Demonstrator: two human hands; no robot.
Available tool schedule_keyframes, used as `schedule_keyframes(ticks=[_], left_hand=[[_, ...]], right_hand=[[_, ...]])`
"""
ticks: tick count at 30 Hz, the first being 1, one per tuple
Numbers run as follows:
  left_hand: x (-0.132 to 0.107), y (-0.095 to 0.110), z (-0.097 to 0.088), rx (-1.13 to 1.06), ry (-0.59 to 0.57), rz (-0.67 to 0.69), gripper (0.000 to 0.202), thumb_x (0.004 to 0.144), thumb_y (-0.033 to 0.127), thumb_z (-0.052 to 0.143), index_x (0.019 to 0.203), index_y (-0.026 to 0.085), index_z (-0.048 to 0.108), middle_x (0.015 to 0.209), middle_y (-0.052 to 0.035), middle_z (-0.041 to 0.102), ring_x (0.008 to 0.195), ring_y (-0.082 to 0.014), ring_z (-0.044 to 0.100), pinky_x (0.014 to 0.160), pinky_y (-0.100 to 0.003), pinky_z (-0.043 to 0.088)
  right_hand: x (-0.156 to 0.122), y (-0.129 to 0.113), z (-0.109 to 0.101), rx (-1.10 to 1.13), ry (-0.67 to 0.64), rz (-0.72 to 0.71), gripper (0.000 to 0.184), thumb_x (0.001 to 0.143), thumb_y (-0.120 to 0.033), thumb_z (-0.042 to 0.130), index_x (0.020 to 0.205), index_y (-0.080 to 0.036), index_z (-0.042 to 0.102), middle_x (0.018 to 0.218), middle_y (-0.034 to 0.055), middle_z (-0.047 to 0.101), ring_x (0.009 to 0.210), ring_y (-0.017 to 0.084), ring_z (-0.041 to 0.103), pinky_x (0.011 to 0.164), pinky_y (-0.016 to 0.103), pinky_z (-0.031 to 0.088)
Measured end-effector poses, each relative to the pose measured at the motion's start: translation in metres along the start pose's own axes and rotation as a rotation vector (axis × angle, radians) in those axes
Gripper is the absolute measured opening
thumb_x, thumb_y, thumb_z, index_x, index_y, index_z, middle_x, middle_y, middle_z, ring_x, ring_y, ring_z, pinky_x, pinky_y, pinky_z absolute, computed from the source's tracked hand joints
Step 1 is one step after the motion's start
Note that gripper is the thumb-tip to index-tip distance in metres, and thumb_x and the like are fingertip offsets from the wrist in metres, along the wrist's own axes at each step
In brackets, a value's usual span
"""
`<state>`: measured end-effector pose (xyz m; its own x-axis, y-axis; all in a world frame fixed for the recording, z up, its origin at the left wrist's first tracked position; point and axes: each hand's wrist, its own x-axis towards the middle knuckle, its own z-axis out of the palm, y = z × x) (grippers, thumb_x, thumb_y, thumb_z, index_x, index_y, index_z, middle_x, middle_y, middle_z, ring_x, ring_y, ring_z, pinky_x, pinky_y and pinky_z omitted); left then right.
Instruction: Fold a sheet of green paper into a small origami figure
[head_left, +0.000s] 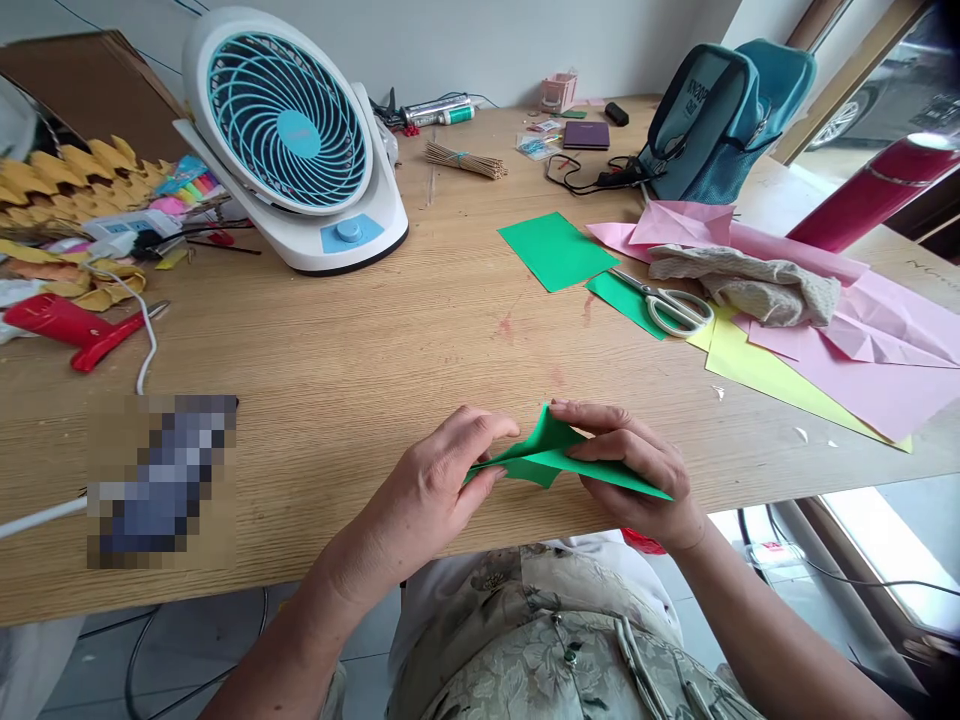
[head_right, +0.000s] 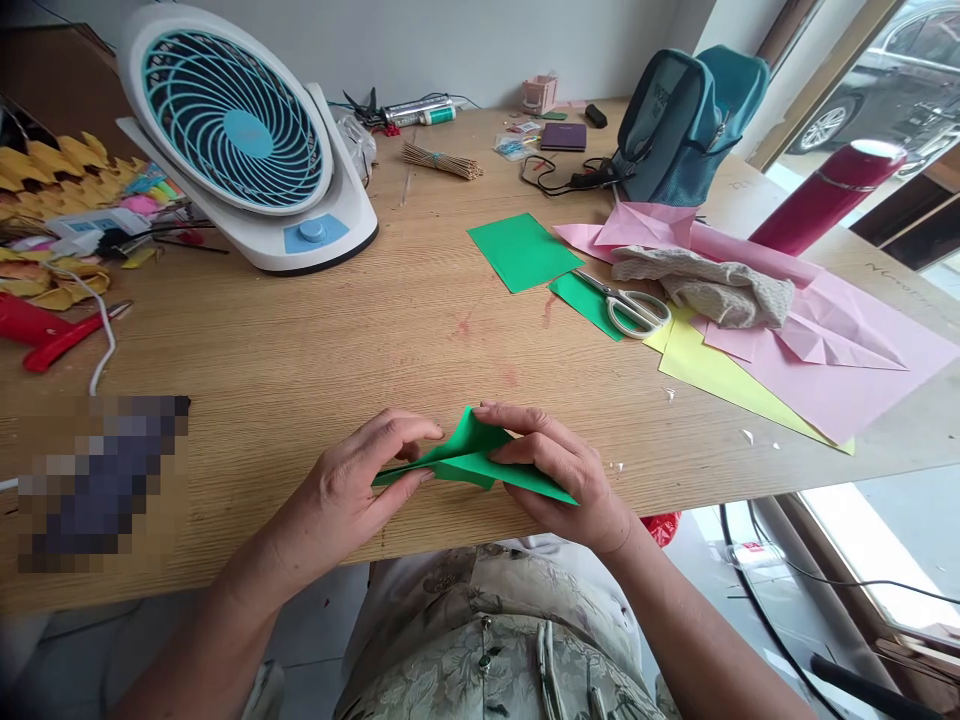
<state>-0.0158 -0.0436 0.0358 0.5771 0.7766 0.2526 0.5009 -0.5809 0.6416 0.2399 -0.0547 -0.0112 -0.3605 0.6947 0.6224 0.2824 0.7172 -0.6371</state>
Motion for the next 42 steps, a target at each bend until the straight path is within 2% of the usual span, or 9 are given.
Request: schedule_keyframes(ticks=[5,10,13,16,24,29,35,39,42], left_hand=[[-0.002,0.001,0.005,-0.054,0.032,-0.036,0.031,0.093,0.006,0.056,0.115,0.026,0.051,0.109,-0.0016,0.067,0.092,-0.0153,0.067,0.082,-0.028,0.053],[0.001,0.003,0.005,-0.043,0.038,-0.043,0.026,0.091,0.003,0.057,0.104,0.025,0.054,0.097,0.0025,0.069,0.088,-0.0144,0.068,0.079,-0.025,0.052],[0.003,0.003,0.001,-0.108,0.002,-0.083,0.033,0.089,0.004,0.061,0.112,0.027,0.056,0.105,0.0028,0.072,0.095,-0.0149,0.071,0.082,-0.024,0.054],[0.004,0.002,-0.003,-0.212,-0.052,-0.108,0.045,0.091,0.005,0.061,0.128,0.031,0.054,0.122,0.0016,0.071,0.108,-0.0151,0.071,0.092,-0.024,0.055],[0.010,0.000,-0.007,-0.586,-0.212,-0.066,0.054,0.096,0.012,0.059,0.144,0.037,0.054,0.145,-0.0038,0.061,0.128,-0.0208,0.063,0.103,-0.033,0.055],[0.018,0.000,-0.004,-0.676,-0.298,-0.084,0.044,0.100,0.022,0.057,0.143,0.033,0.058,0.137,-0.0043,0.067,0.119,-0.0219,0.067,0.095,-0.032,0.057],[0.022,0.001,0.009,-0.674,-0.109,-0.209,0.024,0.100,0.026,0.058,0.117,0.021,0.075,0.118,-0.0040,0.077,0.113,-0.0199,0.070,0.097,-0.029,0.055],[0.021,-0.002,0.015,-0.630,0.078,-0.301,0.019,0.094,0.026,0.067,0.107,0.020,0.078,0.107,-0.0035,0.080,0.100,-0.0186,0.074,0.091,-0.028,0.058],[0.022,-0.005,0.019,-0.662,0.078,-0.309,0.023,0.091,0.024,0.069,0.113,0.021,0.078,0.112,-0.0036,0.080,0.101,-0.0185,0.075,0.091,-0.028,0.059]], right_hand=[[0.000,0.002,0.004,0.189,0.097,0.106,0.019,0.094,-0.014,0.058,0.107,-0.026,0.068,0.142,0.0104,0.063,0.129,0.030,0.063,0.098,0.055,0.061],[0.004,0.004,0.006,0.291,0.074,0.267,0.011,0.099,-0.022,0.059,0.104,-0.025,0.068,0.125,0.0104,0.072,0.111,0.027,0.072,0.086,0.046,0.063],[0.008,0.005,0.006,0.330,0.108,0.322,0.008,0.097,-0.025,0.063,0.098,-0.025,0.071,0.102,0.0067,0.077,0.099,0.023,0.073,0.080,0.039,0.062],[0.010,0.007,0.006,0.414,0.138,0.408,0.010,0.095,-0.031,0.068,0.091,-0.025,0.075,0.094,0.0050,0.077,0.091,0.023,0.072,0.072,0.035,0.060],[0.005,0.015,-0.001,0.743,0.100,0.564,0.010,0.094,-0.039,0.069,0.095,-0.030,0.074,0.096,0.0003,0.073,0.090,0.018,0.070,0.079,0.033,0.059],[-0.003,0.021,-0.002,0.710,0.020,0.523,0.015,0.096,-0.042,0.066,0.103,-0.030,0.072,0.120,0.0051,0.071,0.117,0.023,0.066,0.090,0.035,0.056],[0.000,0.021,-0.003,0.605,0.006,0.442,0.017,0.096,-0.044,0.066,0.103,-0.031,0.073,0.123,0.0054,0.071,0.120,0.025,0.064,0.098,0.039,0.052],[0.002,0.017,0.000,0.465,0.090,0.521,0.030,0.094,-0.041,0.070,0.122,-0.034,0.068,0.115,0.0048,0.073,0.098,0.021,0.068,0.076,0.032,0.055],[0.003,0.015,0.004,0.436,0.113,0.548,0.044,0.095,-0.037,0.069,0.138,-0.037,0.057,0.108,0.0035,0.073,0.083,0.018,0.065,0.064,0.029,0.050]])
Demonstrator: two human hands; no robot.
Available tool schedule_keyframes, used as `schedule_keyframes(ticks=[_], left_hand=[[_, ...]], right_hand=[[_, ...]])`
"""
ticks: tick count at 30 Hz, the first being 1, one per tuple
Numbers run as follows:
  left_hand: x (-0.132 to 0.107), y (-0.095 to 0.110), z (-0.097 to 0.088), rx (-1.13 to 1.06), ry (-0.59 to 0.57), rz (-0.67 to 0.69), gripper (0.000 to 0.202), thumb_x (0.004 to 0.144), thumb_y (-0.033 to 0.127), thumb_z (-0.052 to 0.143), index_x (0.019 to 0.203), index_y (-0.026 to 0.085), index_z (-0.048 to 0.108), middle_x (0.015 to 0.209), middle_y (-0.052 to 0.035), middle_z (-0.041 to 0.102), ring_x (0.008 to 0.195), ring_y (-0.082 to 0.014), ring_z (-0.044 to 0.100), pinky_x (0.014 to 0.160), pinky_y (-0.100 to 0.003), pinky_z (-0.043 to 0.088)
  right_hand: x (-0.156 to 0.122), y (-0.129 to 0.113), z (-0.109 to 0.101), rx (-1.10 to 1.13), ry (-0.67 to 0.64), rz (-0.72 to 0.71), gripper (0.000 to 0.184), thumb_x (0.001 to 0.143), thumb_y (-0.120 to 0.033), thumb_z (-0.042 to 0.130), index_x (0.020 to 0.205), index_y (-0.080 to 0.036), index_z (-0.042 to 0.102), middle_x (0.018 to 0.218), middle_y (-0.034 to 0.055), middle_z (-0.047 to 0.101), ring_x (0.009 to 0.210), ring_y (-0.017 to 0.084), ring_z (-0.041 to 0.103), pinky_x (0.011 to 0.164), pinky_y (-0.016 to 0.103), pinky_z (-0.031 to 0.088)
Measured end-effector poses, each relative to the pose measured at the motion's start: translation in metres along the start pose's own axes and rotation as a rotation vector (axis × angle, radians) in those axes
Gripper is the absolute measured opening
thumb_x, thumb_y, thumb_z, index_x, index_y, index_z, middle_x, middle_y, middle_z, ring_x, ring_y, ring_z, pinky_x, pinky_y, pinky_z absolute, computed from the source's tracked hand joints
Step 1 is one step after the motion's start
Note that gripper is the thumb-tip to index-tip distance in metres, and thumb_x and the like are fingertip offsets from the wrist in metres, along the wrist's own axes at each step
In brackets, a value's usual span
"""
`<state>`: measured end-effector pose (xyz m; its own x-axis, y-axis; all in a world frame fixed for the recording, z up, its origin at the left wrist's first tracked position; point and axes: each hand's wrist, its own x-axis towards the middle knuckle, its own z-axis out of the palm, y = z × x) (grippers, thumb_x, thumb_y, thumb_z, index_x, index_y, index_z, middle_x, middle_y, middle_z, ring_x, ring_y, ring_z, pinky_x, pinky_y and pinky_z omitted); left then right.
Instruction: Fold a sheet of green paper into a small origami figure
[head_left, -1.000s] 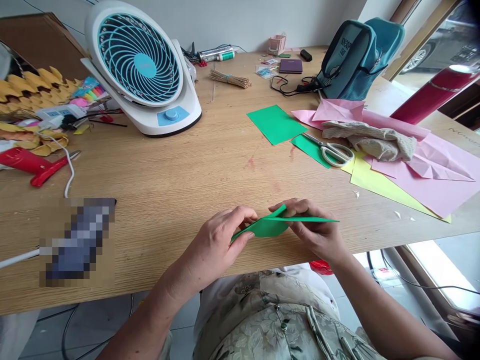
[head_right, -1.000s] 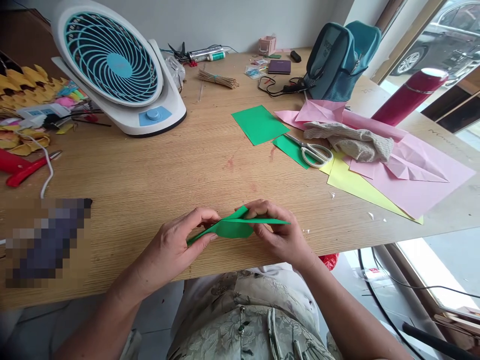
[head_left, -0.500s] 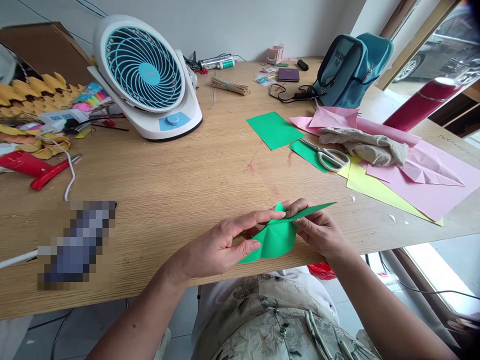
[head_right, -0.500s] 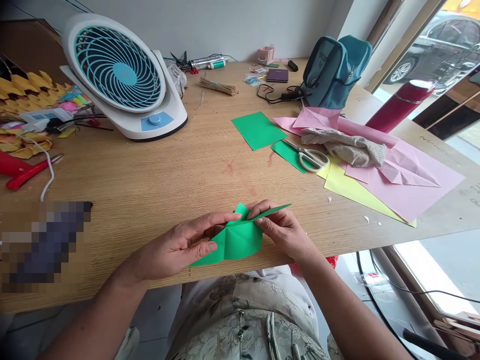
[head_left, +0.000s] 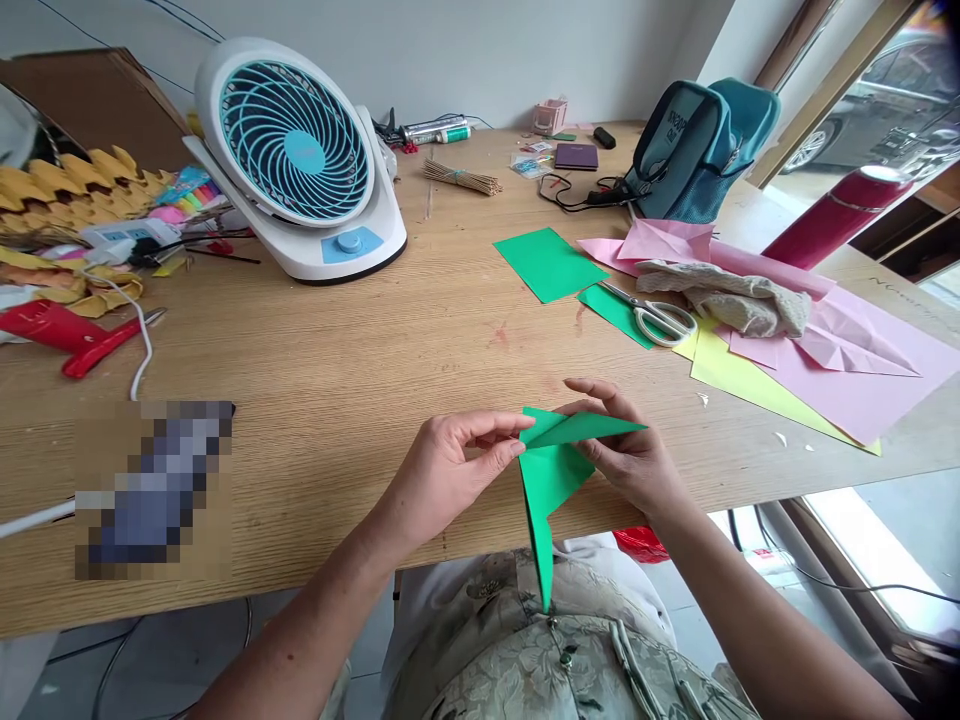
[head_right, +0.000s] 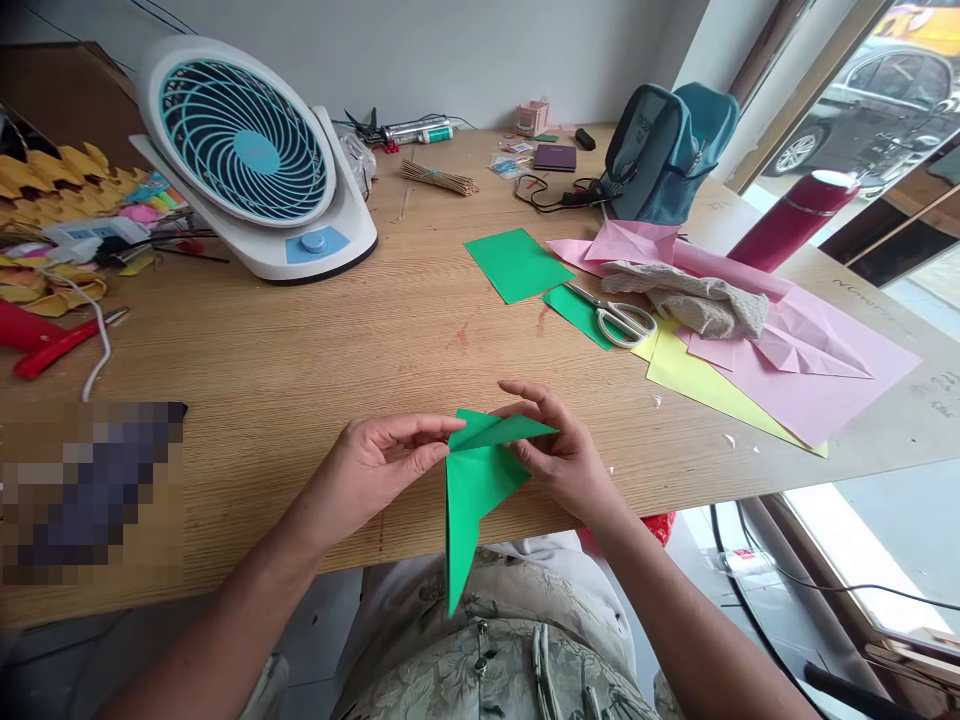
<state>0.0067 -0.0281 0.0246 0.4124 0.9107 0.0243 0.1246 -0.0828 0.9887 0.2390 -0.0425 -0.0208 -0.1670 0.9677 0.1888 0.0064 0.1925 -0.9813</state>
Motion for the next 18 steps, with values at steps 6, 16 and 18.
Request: schedule_keyframes(ticks=[6,16,18], left_hand=[[0.004,-0.003,0.008,-0.033,-0.066,-0.004,0.026,0.090,0.022,0.068,0.114,0.020,0.078,0.108,-0.0043,0.079,0.098,-0.0184,0.073,0.086,-0.028,0.059],[-0.006,0.009,0.008,0.225,0.092,0.066,0.037,0.080,0.018,0.080,0.116,0.022,0.076,0.113,-0.0028,0.078,0.101,-0.0192,0.072,0.092,-0.031,0.057],[-0.010,0.014,0.008,0.329,0.146,0.084,0.041,0.078,0.014,0.081,0.117,0.021,0.075,0.112,-0.0030,0.078,0.098,-0.0194,0.072,0.092,-0.032,0.057]], right_hand=[[0.001,0.004,0.005,-0.006,0.029,-0.110,0.044,0.095,-0.027,0.069,0.136,-0.036,0.056,0.105,0.0027,0.064,0.095,0.018,0.061,0.075,0.030,0.052],[-0.002,0.007,0.002,-0.127,0.113,-0.128,0.037,0.093,-0.027,0.071,0.128,-0.035,0.063,0.093,0.0003,0.054,0.079,0.016,0.054,0.064,0.028,0.049],[-0.003,0.009,0.003,-0.098,0.102,-0.151,0.035,0.092,-0.024,0.071,0.124,-0.035,0.064,0.097,0.0006,0.057,0.082,0.016,0.056,0.071,0.030,0.052]])
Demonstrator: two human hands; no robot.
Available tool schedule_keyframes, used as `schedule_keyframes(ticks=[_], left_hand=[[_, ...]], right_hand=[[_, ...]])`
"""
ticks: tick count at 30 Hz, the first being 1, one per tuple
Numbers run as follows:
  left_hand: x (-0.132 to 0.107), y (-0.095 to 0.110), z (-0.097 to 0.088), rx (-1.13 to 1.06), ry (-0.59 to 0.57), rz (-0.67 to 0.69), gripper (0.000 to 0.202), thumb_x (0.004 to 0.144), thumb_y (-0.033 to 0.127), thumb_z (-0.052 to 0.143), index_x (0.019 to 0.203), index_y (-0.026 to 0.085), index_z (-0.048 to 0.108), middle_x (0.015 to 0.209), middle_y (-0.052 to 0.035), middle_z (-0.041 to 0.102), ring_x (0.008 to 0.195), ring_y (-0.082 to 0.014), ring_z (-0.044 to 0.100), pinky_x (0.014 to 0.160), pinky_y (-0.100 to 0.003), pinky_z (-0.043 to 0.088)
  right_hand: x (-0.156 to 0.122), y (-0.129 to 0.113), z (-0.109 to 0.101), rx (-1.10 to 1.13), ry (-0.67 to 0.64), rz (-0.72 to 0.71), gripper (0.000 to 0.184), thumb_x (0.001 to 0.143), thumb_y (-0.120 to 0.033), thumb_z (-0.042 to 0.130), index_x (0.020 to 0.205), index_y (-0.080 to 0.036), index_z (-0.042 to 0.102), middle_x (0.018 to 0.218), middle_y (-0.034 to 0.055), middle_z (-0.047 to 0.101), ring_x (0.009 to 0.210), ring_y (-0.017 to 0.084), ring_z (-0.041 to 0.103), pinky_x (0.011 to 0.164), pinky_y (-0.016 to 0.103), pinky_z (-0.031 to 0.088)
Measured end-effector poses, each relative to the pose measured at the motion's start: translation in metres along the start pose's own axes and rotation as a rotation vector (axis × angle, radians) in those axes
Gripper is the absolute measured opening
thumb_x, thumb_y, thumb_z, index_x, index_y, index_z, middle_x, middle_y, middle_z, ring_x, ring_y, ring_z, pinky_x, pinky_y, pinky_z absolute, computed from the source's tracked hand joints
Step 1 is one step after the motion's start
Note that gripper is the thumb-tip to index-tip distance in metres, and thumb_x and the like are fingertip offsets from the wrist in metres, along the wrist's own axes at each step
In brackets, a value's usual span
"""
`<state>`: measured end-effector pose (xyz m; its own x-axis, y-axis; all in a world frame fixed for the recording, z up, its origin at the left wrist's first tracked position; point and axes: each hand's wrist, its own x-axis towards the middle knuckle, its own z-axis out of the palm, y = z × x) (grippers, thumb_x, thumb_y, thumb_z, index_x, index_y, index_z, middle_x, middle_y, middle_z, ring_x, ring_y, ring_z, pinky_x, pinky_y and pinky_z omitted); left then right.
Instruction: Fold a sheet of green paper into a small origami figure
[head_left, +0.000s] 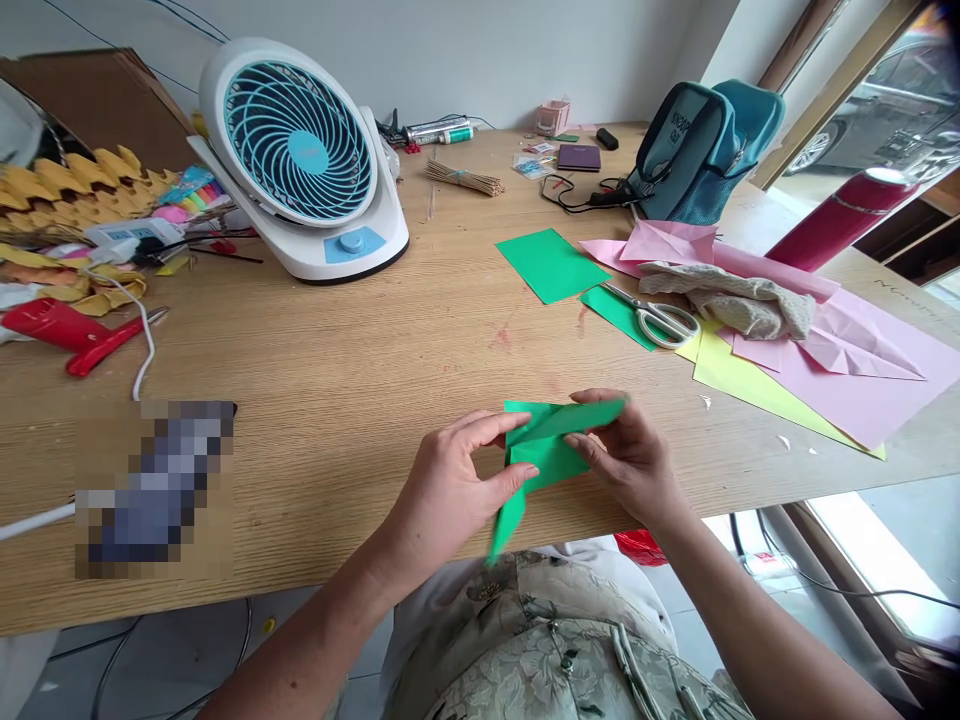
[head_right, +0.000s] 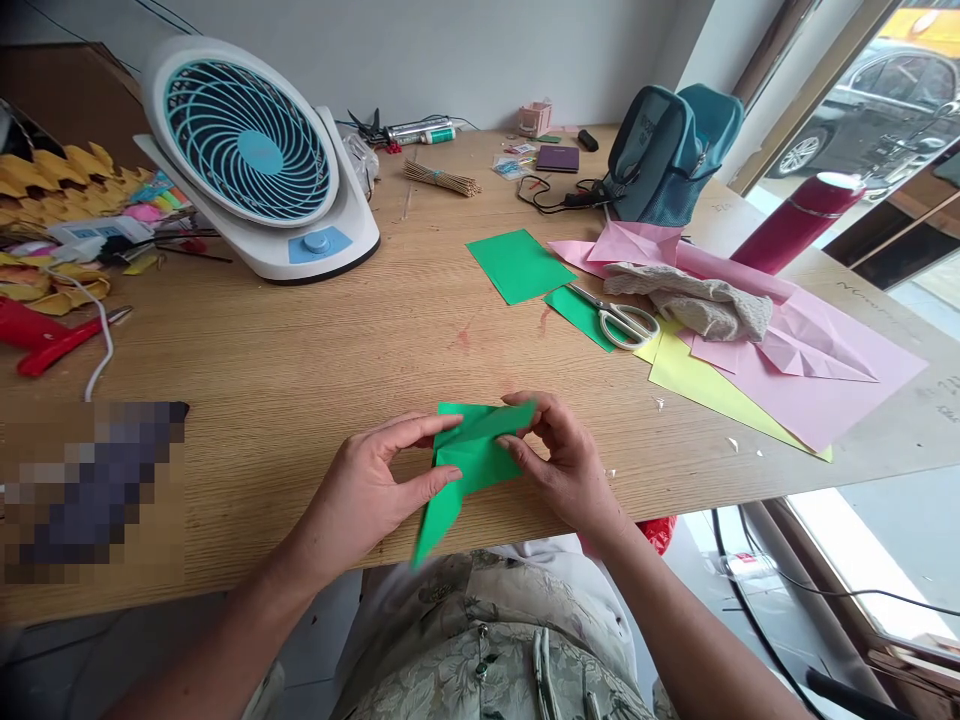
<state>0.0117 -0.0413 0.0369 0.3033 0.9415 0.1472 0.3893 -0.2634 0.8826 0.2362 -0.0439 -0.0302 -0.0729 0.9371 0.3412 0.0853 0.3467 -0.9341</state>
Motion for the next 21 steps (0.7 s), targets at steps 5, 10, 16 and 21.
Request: schedule_keyframes(ticks=[5,10,16,21], left_hand=[[-0.007,0.005,-0.001,0.203,0.134,0.112,0.047,0.079,0.009,0.079,0.123,0.020,0.070,0.117,-0.0059,0.075,0.106,-0.0218,0.071,0.095,-0.034,0.057],[-0.013,0.008,-0.006,0.288,0.212,0.143,0.049,0.078,0.019,0.083,0.125,0.021,0.069,0.115,-0.0073,0.074,0.107,-0.0241,0.070,0.096,-0.037,0.057],[-0.008,0.002,-0.021,0.085,0.254,-0.039,0.014,0.087,0.025,0.072,0.100,0.023,0.074,0.087,-0.0004,0.073,0.081,-0.0168,0.067,0.080,-0.028,0.054],[-0.002,-0.013,-0.026,-0.048,0.180,-0.086,0.017,0.092,0.026,0.064,0.106,0.022,0.074,0.074,0.0017,0.063,0.063,-0.0119,0.053,0.062,-0.023,0.044]], right_hand=[[0.001,0.001,0.000,0.017,0.037,-0.074,0.024,0.091,-0.020,0.072,0.111,-0.032,0.065,0.089,-0.0004,0.054,0.086,0.017,0.056,0.077,0.032,0.050],[0.001,0.000,-0.003,-0.001,-0.018,-0.066,0.006,0.095,-0.022,0.067,0.093,-0.027,0.066,0.086,0.0005,0.056,0.083,0.017,0.053,0.077,0.033,0.047],[0.002,-0.008,-0.002,0.186,-0.075,0.171,0.014,0.094,-0.037,0.070,0.087,-0.026,0.064,0.081,0.0006,0.063,0.078,0.018,0.058,0.073,0.032,0.052],[0.008,-0.014,-0.001,0.275,-0.106,0.284,0.023,0.087,-0.044,0.077,0.087,-0.026,0.062,0.081,0.0000,0.066,0.074,0.016,0.060,0.068,0.029,0.054]])
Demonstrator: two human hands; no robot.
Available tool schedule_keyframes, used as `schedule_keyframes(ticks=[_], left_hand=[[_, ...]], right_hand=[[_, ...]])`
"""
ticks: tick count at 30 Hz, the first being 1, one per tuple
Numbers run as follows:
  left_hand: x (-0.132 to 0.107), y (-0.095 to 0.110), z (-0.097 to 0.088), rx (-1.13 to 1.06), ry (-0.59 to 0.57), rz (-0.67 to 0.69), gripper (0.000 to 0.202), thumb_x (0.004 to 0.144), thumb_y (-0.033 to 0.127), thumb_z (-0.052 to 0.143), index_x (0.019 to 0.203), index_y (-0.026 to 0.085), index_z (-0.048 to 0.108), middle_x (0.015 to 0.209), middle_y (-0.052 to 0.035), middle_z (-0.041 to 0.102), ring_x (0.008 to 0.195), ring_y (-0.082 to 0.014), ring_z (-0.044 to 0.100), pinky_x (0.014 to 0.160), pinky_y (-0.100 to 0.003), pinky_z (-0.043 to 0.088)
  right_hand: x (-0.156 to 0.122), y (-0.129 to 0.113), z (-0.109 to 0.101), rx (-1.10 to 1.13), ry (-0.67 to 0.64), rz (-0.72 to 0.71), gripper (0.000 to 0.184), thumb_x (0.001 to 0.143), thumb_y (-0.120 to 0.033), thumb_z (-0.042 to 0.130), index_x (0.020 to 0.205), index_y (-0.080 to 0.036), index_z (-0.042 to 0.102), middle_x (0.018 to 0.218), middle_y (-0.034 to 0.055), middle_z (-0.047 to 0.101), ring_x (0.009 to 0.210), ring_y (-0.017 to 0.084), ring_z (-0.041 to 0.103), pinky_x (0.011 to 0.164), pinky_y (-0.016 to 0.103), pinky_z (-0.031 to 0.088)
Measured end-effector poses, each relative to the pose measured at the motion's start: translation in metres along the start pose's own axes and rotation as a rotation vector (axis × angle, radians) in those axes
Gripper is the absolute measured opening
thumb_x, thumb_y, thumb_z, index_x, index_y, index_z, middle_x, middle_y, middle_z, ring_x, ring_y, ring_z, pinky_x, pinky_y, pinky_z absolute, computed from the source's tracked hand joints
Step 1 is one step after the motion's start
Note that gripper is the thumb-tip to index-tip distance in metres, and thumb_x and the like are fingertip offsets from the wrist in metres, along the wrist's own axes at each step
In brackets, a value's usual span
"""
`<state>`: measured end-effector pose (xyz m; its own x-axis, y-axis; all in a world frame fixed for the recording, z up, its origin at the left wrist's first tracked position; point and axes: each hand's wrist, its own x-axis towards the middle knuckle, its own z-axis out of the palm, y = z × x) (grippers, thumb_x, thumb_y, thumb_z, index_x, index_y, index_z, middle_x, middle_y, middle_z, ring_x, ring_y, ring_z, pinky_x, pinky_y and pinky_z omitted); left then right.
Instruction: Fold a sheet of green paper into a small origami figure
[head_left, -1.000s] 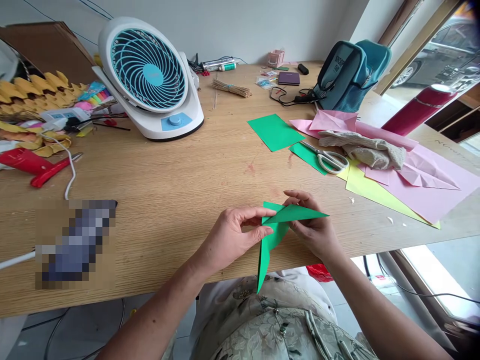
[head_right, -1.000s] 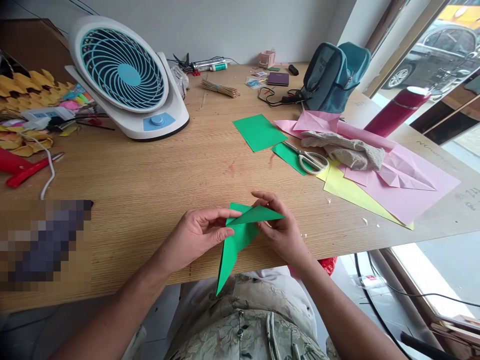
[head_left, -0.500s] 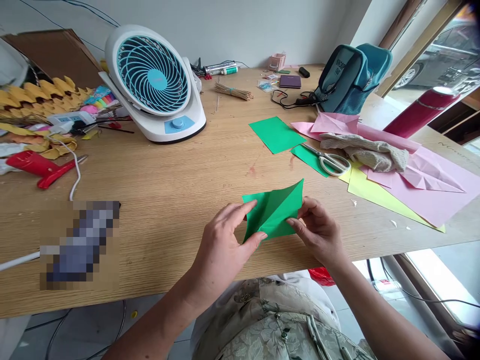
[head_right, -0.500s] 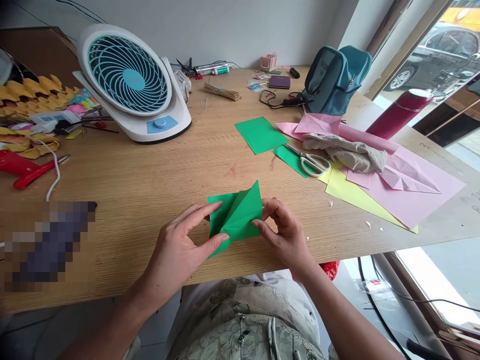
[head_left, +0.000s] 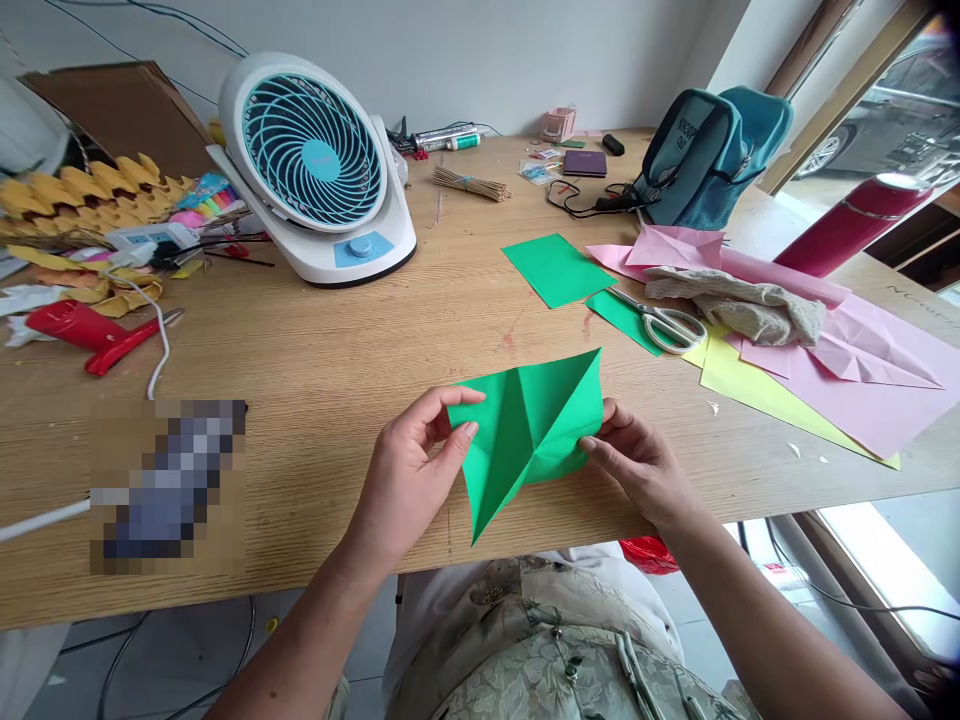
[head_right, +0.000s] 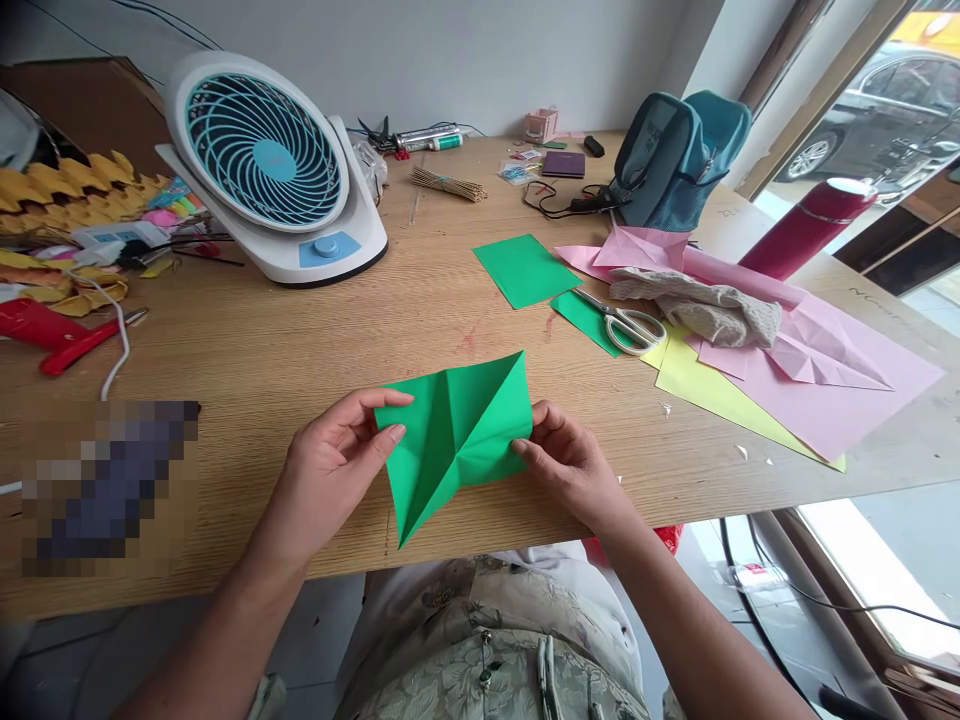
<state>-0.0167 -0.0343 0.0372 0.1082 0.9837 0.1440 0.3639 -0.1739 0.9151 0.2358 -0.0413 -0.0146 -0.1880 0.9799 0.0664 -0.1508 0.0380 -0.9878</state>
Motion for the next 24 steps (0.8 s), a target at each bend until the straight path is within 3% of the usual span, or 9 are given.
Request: schedule_keyframes(ticks=[4,8,11,14,19,24], left_hand=[[0.000,-0.007,0.005,0.033,-0.125,0.008,0.024,0.093,0.020,0.057,0.106,0.022,0.077,0.090,-0.0015,0.073,0.068,-0.0130,0.058,0.060,-0.023,0.042],[-0.001,-0.006,0.011,0.063,-0.230,-0.030,0.032,0.092,0.015,0.053,0.109,0.024,0.079,0.097,-0.0020,0.077,0.079,-0.0163,0.067,0.068,-0.025,0.048],[0.000,-0.006,0.013,0.034,-0.284,-0.050,0.036,0.091,0.014,0.050,0.111,0.024,0.079,0.099,-0.0022,0.078,0.086,-0.0183,0.071,0.073,-0.027,0.052],[0.004,-0.009,0.011,-0.006,-0.258,-0.106,0.035,0.090,0.017,0.053,0.113,0.025,0.078,0.097,-0.0021,0.078,0.088,-0.0205,0.071,0.073,-0.028,0.054],[0.009,-0.016,0.007,-0.118,-0.247,-0.199,0.028,0.087,0.024,0.064,0.110,0.024,0.079,0.082,-0.0017,0.076,0.086,-0.0230,0.070,0.072,-0.030,0.054],[0.011,-0.017,0.007,-0.257,-0.286,-0.280,0.029,0.087,0.030,0.066,0.112,0.021,0.078,0.099,-0.0043,0.078,0.087,-0.0199,0.068,0.077,-0.030,0.050]], right_hand=[[0.006,-0.008,0.003,0.027,-0.118,0.027,0.033,0.080,-0.048,0.083,0.100,-0.026,0.066,0.091,0.0020,0.071,0.083,0.019,0.066,0.074,0.032,0.058],[0.012,-0.018,0.008,0.028,-0.191,0.032,0.032,0.082,-0.045,0.082,0.105,-0.026,0.069,0.100,0.0033,0.073,0.093,0.020,0.069,0.082,0.033,0.059],[0.015,-0.018,0.011,0.053,-0.166,0.051,0.028,0.081,-0.038,0.084,0.103,-0.027,0.070,0.095,0.0016,0.073,0.088,0.018,0.068,0.076,0.031,0.060],[0.016,-0.015,0.012,0.065,-0.095,0.021,0.029,0.082,-0.036,0.083,0.107,-0.029,0.070,0.098,0.0013,0.073,0.089,0.019,0.068,0.075,0.032,0.061],[0.013,-0.011,0.008,0.026,-0.006,-0.021,0.060,0.080,-0.041,0.085,0.134,-0.038,0.059,0.103,0.0017,0.069,0.091,0.021,0.066,0.073,0.033,0.062],[0.010,-0.006,0.004,-0.028,0.017,-0.074,0.062,0.080,-0.048,0.083,0.135,-0.040,0.054,0.094,0.0013,0.065,0.084,0.021,0.063,0.068,0.034,0.060]])
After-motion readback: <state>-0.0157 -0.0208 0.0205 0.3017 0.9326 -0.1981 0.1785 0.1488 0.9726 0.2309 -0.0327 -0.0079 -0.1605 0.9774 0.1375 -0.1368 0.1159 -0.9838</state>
